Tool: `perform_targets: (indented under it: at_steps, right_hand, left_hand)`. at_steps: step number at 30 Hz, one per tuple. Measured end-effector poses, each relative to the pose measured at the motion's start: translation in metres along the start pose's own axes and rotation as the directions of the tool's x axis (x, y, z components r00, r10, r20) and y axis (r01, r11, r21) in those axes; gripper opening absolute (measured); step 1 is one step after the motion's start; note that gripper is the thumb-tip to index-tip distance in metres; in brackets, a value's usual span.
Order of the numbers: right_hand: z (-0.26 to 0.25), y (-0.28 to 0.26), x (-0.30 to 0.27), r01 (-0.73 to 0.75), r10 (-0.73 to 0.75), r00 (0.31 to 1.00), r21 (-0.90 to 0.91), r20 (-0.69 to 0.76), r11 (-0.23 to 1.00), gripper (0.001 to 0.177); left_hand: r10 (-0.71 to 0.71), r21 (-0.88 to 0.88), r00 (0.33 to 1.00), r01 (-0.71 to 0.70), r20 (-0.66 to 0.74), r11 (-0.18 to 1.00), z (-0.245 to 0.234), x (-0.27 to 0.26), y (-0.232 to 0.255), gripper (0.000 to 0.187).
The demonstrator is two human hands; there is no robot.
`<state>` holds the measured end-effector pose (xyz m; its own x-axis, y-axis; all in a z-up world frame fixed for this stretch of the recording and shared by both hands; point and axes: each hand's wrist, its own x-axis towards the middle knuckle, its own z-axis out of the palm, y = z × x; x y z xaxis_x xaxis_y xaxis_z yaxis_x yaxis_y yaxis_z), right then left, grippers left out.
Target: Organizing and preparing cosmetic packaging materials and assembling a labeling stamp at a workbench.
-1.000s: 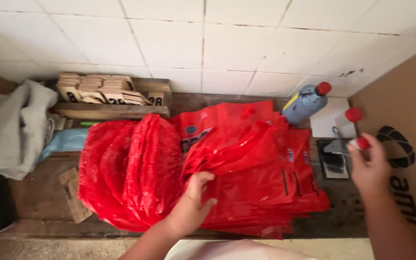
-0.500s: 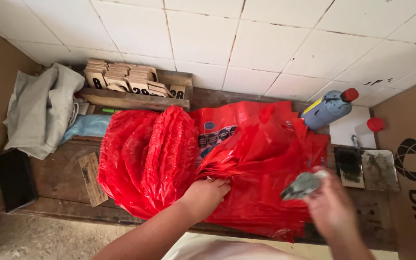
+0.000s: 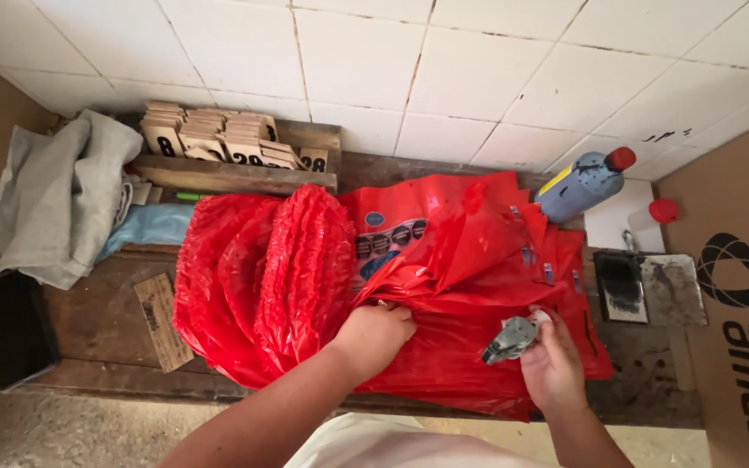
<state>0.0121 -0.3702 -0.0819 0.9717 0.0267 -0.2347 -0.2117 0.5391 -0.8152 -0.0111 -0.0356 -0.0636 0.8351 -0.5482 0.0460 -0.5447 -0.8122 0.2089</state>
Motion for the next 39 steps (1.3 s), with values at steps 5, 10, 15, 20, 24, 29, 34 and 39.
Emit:
perform_targets:
  at_steps: [5, 10, 15, 20, 24, 29, 34, 39]
  right_hand:
    - [0.03, -0.024, -0.01, 0.003, -0.004, 0.998, 0.01, 0.061, 1.0, 0.027]
    - [0.086, -0.059, -0.042, 0.092, -0.088, 0.995, -0.117, 0.041, 0.989, 0.03]
    - [0.13, -0.051, -0.065, 0.301, -0.187, 0.949, -0.9, 0.252, 0.316, 0.051]
    - [0.137, -0.039, -0.037, 0.578, -0.247, 0.796, -0.815, 0.553, 0.04, 0.045]
    - [0.149, -0.031, -0.027, 0.7, -0.311, 0.671, -0.713, 0.673, -0.035, 0.042]
    - [0.146, -0.018, -0.017, 0.707, -0.299, 0.662, -0.705, 0.687, -0.058, 0.041]
    - [0.148, -0.032, -0.002, 0.374, -0.31, 0.918, -0.796, 0.246, 0.477, 0.046]
    - [0.153, -0.048, 0.005, 0.025, -0.041, 0.999, -0.385, -0.034, 0.923, 0.033]
  left_hand:
    - [-0.065, -0.135, 0.997, 0.06, -0.029, 0.989, -0.006, 0.004, -0.005, 0.009]
    - [-0.215, -0.322, 0.977, 0.202, -0.005, 0.925, -0.017, 0.007, -0.007, 0.017]
    - [-0.381, -0.524, 0.92, 0.371, 0.093, 0.767, -0.032, 0.009, -0.01, 0.019]
    - [-0.435, -0.612, 0.896, 0.392, 0.086, 0.687, -0.05, 0.006, -0.012, 0.019]
    - [-0.449, -0.628, 0.881, 0.435, 0.149, 0.645, -0.066, 0.005, -0.008, 0.02]
    - [-0.427, -0.596, 0.9, 0.389, 0.085, 0.703, -0.049, 0.005, -0.007, 0.019]
    - [-0.414, -0.398, 0.91, 0.37, -0.03, 0.84, -0.034, 0.001, -0.005, 0.018]
    - [-0.471, -0.299, 0.868, 0.413, -0.156, 0.86, -0.027, -0.002, 0.007, 0.018]
